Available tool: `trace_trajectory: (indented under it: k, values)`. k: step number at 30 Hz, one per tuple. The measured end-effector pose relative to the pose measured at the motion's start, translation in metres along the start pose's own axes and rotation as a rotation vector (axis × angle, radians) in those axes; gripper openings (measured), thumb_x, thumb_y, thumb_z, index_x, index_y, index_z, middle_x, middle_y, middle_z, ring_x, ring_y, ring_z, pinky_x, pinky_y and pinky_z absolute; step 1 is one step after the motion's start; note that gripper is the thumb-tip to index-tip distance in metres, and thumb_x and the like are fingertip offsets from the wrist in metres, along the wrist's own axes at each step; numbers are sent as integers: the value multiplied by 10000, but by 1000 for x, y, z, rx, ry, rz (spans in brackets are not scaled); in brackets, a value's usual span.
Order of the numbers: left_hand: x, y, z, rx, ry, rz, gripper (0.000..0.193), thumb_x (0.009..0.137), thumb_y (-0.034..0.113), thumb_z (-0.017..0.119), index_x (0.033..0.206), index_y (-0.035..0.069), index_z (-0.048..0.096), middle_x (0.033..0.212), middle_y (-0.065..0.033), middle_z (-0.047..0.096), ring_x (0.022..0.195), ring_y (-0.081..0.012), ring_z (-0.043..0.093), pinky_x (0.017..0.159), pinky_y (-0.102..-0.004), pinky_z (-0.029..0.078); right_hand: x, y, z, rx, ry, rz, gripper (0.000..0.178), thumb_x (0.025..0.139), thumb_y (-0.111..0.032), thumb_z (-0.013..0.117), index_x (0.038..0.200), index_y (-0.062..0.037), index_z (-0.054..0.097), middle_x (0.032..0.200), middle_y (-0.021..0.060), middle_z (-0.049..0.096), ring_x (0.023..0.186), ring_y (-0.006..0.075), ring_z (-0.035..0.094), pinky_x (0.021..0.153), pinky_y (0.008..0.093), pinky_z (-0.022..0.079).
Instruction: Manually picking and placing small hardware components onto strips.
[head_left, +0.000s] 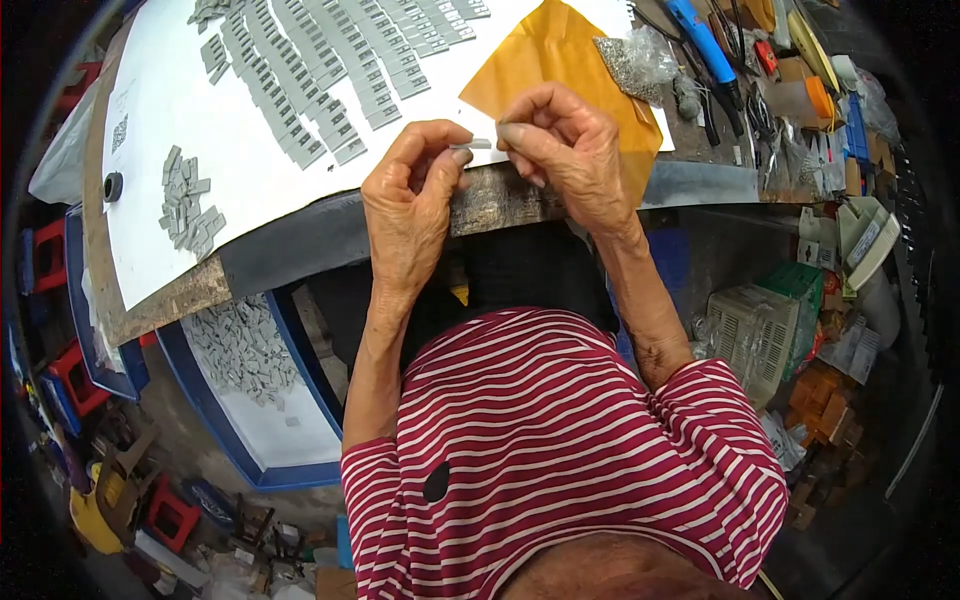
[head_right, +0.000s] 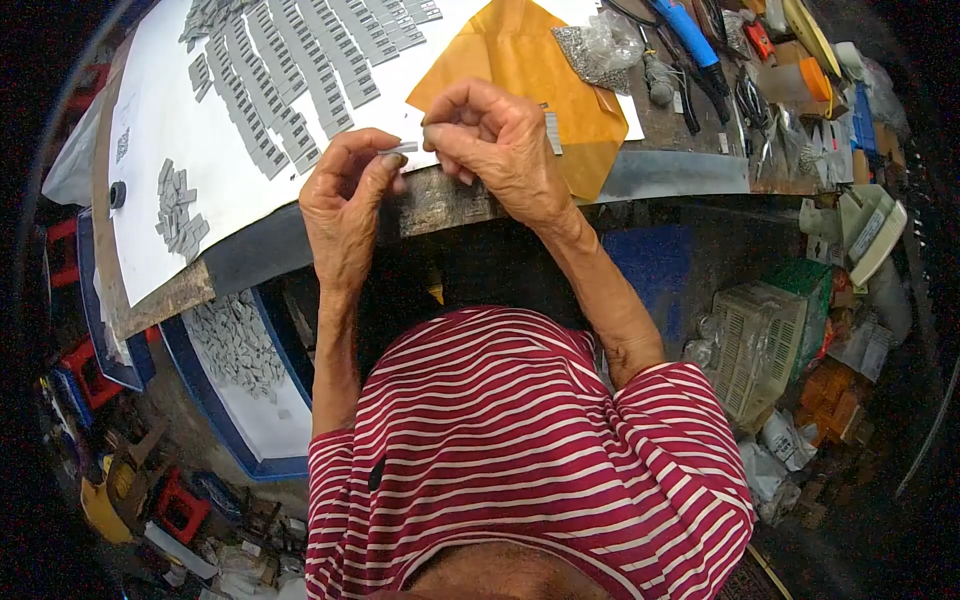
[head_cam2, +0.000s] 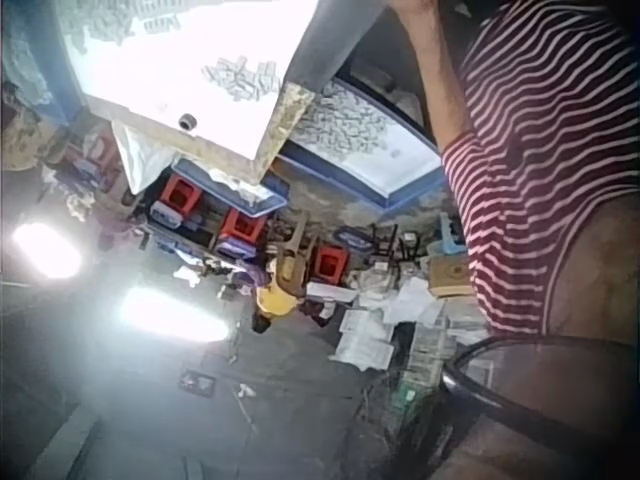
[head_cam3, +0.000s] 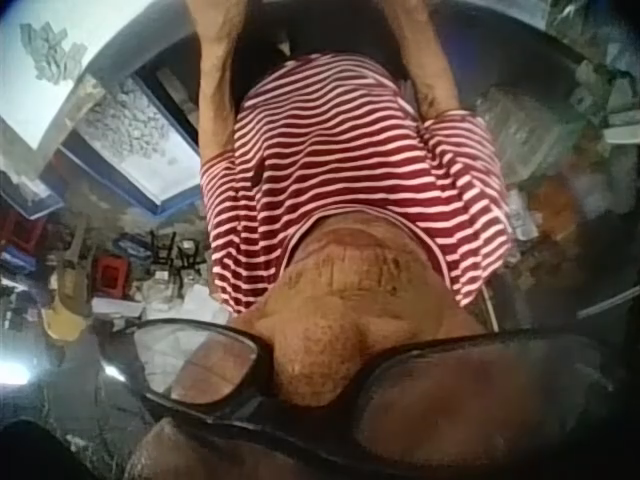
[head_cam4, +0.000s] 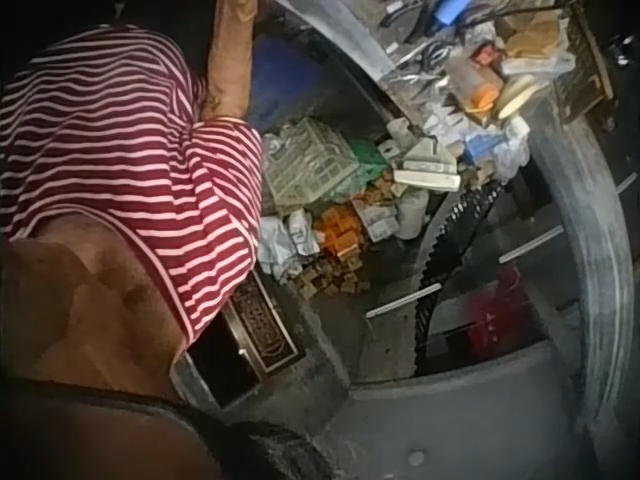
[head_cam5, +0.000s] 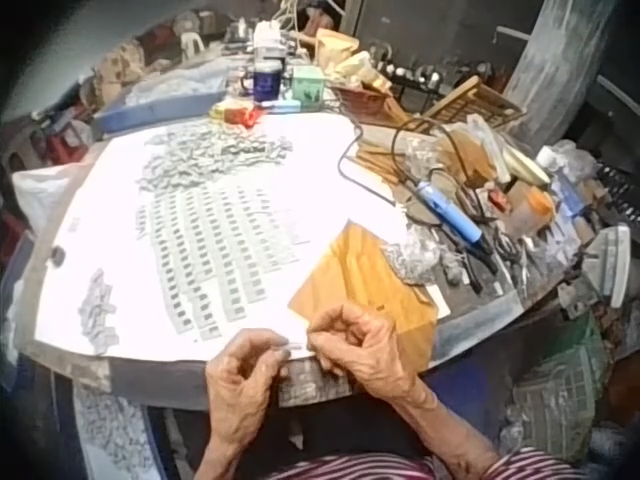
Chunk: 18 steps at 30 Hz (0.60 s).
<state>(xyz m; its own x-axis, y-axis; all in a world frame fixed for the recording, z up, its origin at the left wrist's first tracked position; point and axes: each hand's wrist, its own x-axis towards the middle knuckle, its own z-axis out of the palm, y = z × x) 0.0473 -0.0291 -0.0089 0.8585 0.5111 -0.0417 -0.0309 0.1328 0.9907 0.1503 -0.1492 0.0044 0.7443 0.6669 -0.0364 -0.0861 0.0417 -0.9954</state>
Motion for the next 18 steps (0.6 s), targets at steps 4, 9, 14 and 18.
trace_trajectory:
  k: [4,9,14,18]
  values:
    - [-2,-3,0,53,-23,9,114,807,-32,535,917,-16,557,771,-13,562,656,-40,519,581,-165,429,-2,4,0,53,-81,32,108,794,-37,589,889,13,580,699,5,566,553,33,498,466,151,382]
    - [-2,-2,5,-76,-56,21,139,816,-26,523,952,-21,547,771,-21,564,664,-43,527,599,-163,435,-6,9,-2,-75,-67,1,114,798,-50,587,893,5,614,691,-15,568,569,15,493,502,144,401]
    - [-2,-3,8,-56,-47,24,148,830,-27,506,973,-27,541,767,-26,565,664,-50,537,624,-163,447,-7,10,-1,-202,-14,-42,104,792,-47,587,868,7,633,670,-18,568,563,11,492,499,149,402]
    - [-2,-7,7,-75,-30,-7,145,842,-23,498,980,-22,544,776,-32,574,657,-52,538,611,-162,447,-8,6,-5,-102,-68,38,123,785,-45,593,888,10,632,675,-5,573,550,23,494,482,149,396]
